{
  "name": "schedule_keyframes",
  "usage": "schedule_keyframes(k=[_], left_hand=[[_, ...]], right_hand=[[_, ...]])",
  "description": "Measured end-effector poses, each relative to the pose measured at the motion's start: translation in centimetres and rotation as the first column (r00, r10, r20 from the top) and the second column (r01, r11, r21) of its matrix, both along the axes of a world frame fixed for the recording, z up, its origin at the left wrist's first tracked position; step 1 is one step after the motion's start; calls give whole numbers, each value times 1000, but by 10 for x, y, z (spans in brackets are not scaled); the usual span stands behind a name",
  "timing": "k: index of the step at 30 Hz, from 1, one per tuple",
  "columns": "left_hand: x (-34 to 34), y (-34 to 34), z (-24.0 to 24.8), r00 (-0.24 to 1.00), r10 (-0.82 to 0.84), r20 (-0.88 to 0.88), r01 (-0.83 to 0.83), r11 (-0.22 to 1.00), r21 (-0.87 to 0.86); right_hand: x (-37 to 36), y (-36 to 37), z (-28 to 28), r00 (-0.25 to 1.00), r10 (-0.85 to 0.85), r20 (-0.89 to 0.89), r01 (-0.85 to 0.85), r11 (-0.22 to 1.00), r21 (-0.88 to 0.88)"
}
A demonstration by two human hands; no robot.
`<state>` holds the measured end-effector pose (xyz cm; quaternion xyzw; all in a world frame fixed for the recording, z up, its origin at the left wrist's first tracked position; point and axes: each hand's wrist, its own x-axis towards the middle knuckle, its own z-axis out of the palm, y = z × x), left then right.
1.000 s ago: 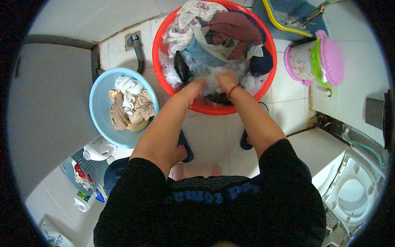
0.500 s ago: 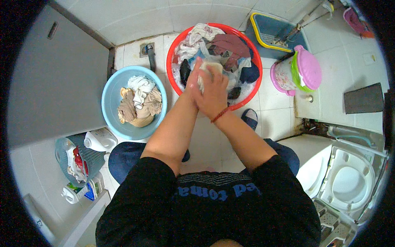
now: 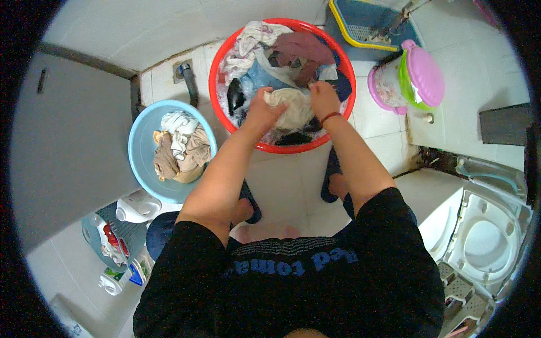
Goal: The person washes clothes by hand in a red bucket filled with soapy water, rubbing the fabric together, wringing out individual items, and then placing the items into a separate blue bucket.
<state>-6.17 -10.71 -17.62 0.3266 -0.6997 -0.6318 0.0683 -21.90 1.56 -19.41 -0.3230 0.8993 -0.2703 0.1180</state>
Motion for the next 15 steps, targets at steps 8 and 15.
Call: schedule_keyframes(k=[8, 15], left_hand=[[10, 11, -115, 581, -270, 768, 713, 623, -321], [-4, -10, -148, 412, -404, 817, 802, 586, -115]], right_hand=[[56, 13, -98, 856, 516, -39, -444, 771, 458], [21, -27, -164, 770, 393, 503, -626, 617, 477]])
